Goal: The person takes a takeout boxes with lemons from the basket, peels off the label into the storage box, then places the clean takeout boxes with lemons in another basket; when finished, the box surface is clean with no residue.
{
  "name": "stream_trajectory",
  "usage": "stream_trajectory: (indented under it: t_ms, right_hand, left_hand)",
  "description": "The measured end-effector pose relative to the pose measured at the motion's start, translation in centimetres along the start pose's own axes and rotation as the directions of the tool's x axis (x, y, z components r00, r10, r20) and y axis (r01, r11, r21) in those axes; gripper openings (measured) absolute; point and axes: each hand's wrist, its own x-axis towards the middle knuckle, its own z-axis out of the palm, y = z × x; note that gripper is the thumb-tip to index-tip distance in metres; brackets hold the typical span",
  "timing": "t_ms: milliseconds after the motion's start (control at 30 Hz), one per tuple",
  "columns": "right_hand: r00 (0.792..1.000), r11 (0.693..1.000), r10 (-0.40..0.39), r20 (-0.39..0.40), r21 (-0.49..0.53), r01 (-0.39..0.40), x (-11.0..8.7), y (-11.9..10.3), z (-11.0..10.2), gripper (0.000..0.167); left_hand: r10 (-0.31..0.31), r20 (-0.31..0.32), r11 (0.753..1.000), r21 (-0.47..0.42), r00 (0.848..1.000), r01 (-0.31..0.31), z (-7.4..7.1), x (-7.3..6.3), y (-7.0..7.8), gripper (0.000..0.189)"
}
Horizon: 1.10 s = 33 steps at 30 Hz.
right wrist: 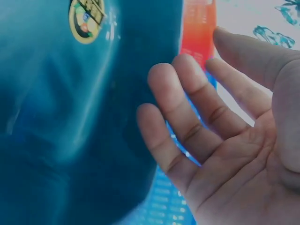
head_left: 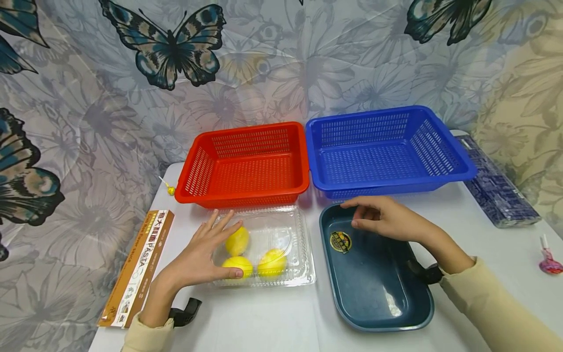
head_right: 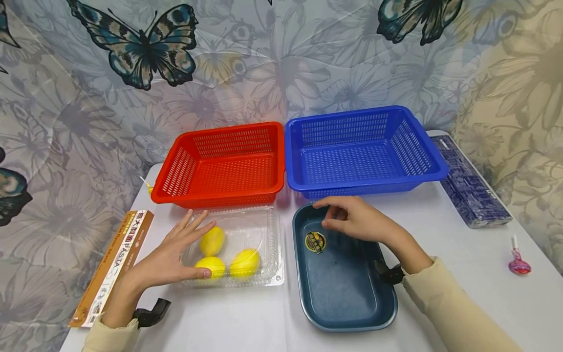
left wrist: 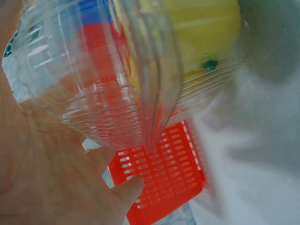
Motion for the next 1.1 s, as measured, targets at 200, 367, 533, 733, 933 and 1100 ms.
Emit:
stream_trajectory:
  t_ms: [200,367,533,733,933,1100]
  right_hand:
    - [0.992,0.999,0.014,-0.124,-0.030,-0.018,-0.3,-0.6,-1.4,0.033]
    - [0.953,0.997,-0.016,-0.303,-0.082,-0.009,-0.6,-0.8,-2.7,0.030]
    - [0.895,0.995,-0.028,-0.444,-0.102,-0.020,-1.1,-0.3,-3.9,0.027]
    - [0.861,0.995,0.002,-0.509,-0.086,-0.053,-1.6,0.6,-5.0,0.024]
    - [0.853,0.992,0.049,-0.520,-0.072,-0.100,-2.0,1.4,-5.5,0.026]
    - [0.851,0.986,0.106,-0.515,-0.058,-0.158,-2.2,1.8,-5.8,0.028]
  left_hand:
    - [0.011,-0.006,1.000,-0.007,1.000,-0.011,0.1,0.0,-0.1,0.105]
    - [0.010,-0.010,1.000,-0.001,1.000,-0.010,0.1,-0.1,-0.2,0.105]
    - [0.020,-0.015,1.000,0.005,1.000,-0.020,0.2,-0.1,-0.3,0.104]
    - [0.028,-0.019,1.000,0.000,0.999,-0.028,0.3,-0.1,-0.3,0.103]
    - [0.038,-0.032,0.999,0.003,0.999,-0.038,0.3,-0.1,-0.3,0.100]
    - [0.043,-0.044,0.999,0.001,0.998,-0.043,0.4,-0.1,-0.4,0.096]
